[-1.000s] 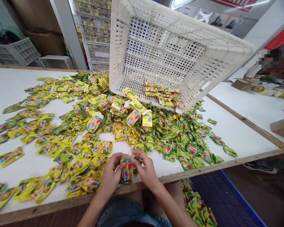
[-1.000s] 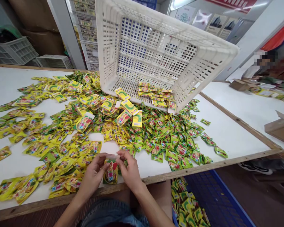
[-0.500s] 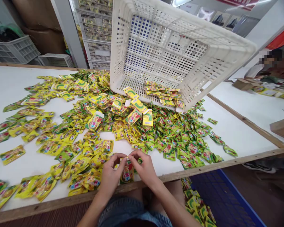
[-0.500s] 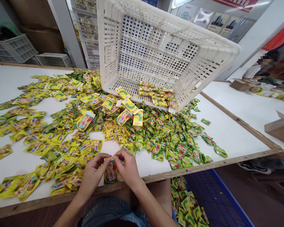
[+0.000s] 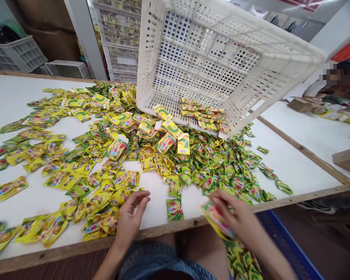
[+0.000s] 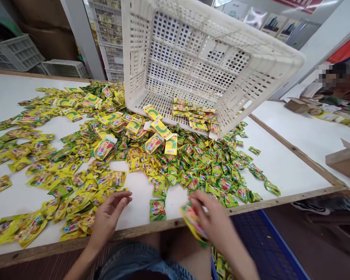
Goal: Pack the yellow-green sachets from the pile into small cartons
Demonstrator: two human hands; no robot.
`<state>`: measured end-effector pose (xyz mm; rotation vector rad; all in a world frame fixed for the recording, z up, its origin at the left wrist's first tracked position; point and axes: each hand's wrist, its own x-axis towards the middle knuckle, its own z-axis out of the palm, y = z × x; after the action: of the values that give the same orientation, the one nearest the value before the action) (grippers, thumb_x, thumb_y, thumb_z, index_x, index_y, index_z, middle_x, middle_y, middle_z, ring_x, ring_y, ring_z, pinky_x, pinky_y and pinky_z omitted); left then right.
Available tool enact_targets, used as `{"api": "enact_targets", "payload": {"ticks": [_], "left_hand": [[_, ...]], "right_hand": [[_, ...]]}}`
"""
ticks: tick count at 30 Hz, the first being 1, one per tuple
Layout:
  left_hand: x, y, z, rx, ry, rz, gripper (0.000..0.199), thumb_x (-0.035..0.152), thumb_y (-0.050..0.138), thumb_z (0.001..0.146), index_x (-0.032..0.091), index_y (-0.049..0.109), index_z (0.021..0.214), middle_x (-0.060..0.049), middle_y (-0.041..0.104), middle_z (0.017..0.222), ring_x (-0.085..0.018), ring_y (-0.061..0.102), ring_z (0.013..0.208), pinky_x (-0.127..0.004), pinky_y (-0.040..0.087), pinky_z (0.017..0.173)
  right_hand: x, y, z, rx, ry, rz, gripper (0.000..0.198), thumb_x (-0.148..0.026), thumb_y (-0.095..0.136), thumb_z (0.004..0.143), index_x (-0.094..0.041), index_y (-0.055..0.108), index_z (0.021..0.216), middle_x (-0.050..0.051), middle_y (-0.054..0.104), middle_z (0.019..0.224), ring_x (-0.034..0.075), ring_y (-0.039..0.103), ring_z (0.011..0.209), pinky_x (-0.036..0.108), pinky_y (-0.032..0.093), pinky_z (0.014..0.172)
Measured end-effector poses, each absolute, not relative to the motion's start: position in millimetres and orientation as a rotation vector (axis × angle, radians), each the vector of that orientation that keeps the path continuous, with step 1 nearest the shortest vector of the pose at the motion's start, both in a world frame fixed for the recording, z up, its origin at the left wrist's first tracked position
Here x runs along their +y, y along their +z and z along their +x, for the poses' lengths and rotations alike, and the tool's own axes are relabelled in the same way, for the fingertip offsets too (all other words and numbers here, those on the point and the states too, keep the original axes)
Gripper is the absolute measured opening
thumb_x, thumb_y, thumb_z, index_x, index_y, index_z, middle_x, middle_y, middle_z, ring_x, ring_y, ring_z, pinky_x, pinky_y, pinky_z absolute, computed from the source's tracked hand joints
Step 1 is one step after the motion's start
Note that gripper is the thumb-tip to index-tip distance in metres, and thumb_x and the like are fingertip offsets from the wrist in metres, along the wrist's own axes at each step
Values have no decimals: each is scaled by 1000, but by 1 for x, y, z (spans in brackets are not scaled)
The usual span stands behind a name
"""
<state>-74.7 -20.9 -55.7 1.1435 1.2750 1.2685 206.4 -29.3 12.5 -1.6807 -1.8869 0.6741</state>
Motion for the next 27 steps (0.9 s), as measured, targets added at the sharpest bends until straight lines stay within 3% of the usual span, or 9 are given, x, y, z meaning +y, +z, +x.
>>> {"api": "enact_targets", "payload": {"ticks": [3, 7, 11, 13, 16, 19, 23, 27], "left_hand": [[-19, -58, -75, 1333, 1204, 1201, 19, 32, 55, 80, 18, 61, 91, -6, 65, 92, -20, 62, 87, -32, 47, 81], [-20, -57, -70, 1371, 1157, 1339, 16, 31, 55, 81, 19, 63, 89, -5, 65, 89, -20, 61, 84, -31, 45, 80], [-25, -54, -69, 1392, 1168, 1379, 16, 30, 54, 81, 19, 63, 87, -5, 66, 86, -20, 61, 84, -30, 45, 79], [-27, -52, -72, 1393, 1174, 1371, 16, 30, 54, 81, 19, 64, 86, -5, 66, 84, -20, 62, 84, -30, 45, 79], [-26, -51, -78, 1386, 1218, 1298, 17, 31, 56, 80, 18, 62, 88, -6, 66, 87, -21, 62, 86, -31, 46, 81], [-17, -49, -80, 1321, 1304, 1130, 25, 33, 58, 78, 16, 58, 97, -8, 66, 94, -21, 62, 89, -35, 46, 85], [-2, -45, -64, 1056, 1337, 930, 43, 35, 63, 74, 16, 53, 110, -12, 62, 111, -23, 59, 100, -37, 45, 89], [-3, -41, -52, 840, 1128, 687, 38, 34, 66, 71, 14, 57, 101, -13, 69, 96, -26, 66, 85, -35, 52, 72]], "right_hand": [[-29, 27, 255, -2041, 464, -1911, 19, -39, 52, 78, -25, 65, 76, 8, 66, 78, 24, 60, 72, 35, 45, 65], [21, 13, 222, -1982, 331, -1763, 28, -40, 47, 83, -21, 58, 100, 10, 63, 99, 25, 57, 92, 37, 43, 79], [105, -10, 149, -1700, 45, -1795, 58, -48, 56, 76, -8, 45, 118, 21, 54, 113, 31, 50, 103, 43, 38, 86], [133, -14, 129, -1673, -8, -1859, 67, -44, 63, 71, -4, 42, 120, 25, 52, 113, 35, 47, 106, 47, 35, 87], [141, -14, 130, -1658, 7, -1899, 61, -33, 64, 70, -5, 42, 120, 24, 54, 110, 36, 47, 105, 51, 31, 89], [106, -14, 144, -1537, 264, -1777, 53, -35, 59, 73, -11, 44, 119, 19, 56, 110, 32, 51, 101, 49, 36, 87], [26, -18, 137, -1494, 1145, -1300, 31, -38, 50, 82, -22, 54, 108, 8, 62, 104, 22, 59, 91, 35, 47, 78], [-18, -21, 115, -1636, 1628, -1029, 27, -34, 48, 86, -23, 59, 109, 3, 66, 93, 19, 60, 90, 32, 49, 76]]}}
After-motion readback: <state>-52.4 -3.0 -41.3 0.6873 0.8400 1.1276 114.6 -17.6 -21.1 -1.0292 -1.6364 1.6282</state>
